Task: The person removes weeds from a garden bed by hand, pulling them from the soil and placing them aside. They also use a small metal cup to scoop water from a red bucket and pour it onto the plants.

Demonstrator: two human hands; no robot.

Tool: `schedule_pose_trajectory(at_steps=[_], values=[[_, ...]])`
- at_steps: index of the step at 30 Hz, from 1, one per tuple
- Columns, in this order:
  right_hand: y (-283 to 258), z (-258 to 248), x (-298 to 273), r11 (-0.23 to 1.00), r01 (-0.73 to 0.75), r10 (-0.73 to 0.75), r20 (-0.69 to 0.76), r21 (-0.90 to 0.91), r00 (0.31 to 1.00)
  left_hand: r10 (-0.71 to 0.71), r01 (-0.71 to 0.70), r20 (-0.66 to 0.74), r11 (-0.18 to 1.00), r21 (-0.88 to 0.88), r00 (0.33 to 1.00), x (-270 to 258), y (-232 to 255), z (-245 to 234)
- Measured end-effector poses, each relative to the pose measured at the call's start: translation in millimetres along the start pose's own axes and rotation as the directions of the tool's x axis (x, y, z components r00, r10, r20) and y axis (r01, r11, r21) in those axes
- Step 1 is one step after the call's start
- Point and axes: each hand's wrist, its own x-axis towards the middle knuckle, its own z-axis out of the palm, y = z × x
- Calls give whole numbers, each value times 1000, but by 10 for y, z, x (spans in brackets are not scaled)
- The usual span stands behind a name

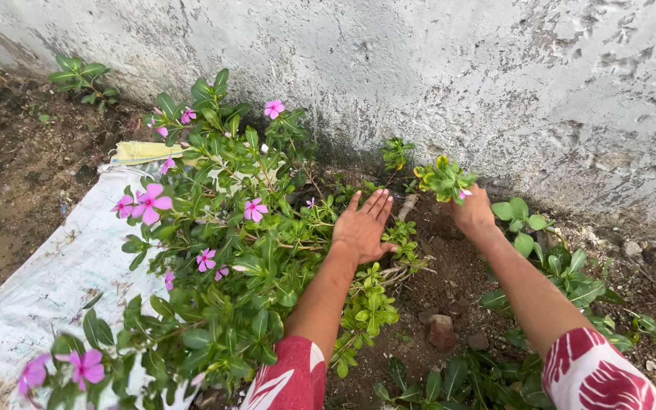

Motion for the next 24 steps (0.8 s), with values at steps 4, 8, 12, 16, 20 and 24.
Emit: schedule_pose_trajectory(at_steps=[4,8,12,16,20,24], values=[[4,361,121,892,-298,268,132,341,954,-6,5,-39,1000,-12,999,75,-47,119],[14,551,267,990,63,-41,173,-126,984,-11,10,-49,1000,-19,999,91,-29,171],[498,367,246,975,-93,92,17,202,996,-17,16,-63,999,-28,998,82,-26,193],[409,646,417,947,-211,198,77,241,977,-11,10,-56,1000,-19,998,84,-15,184],[26,673,466,990,39,-15,176,-134,984,-16,16,-37,1000,16,999,91,-13,176],[-248,414,320,995,98,-99,-80,-10,992,-26,26,-26,1000,2,999,88,11,197]])
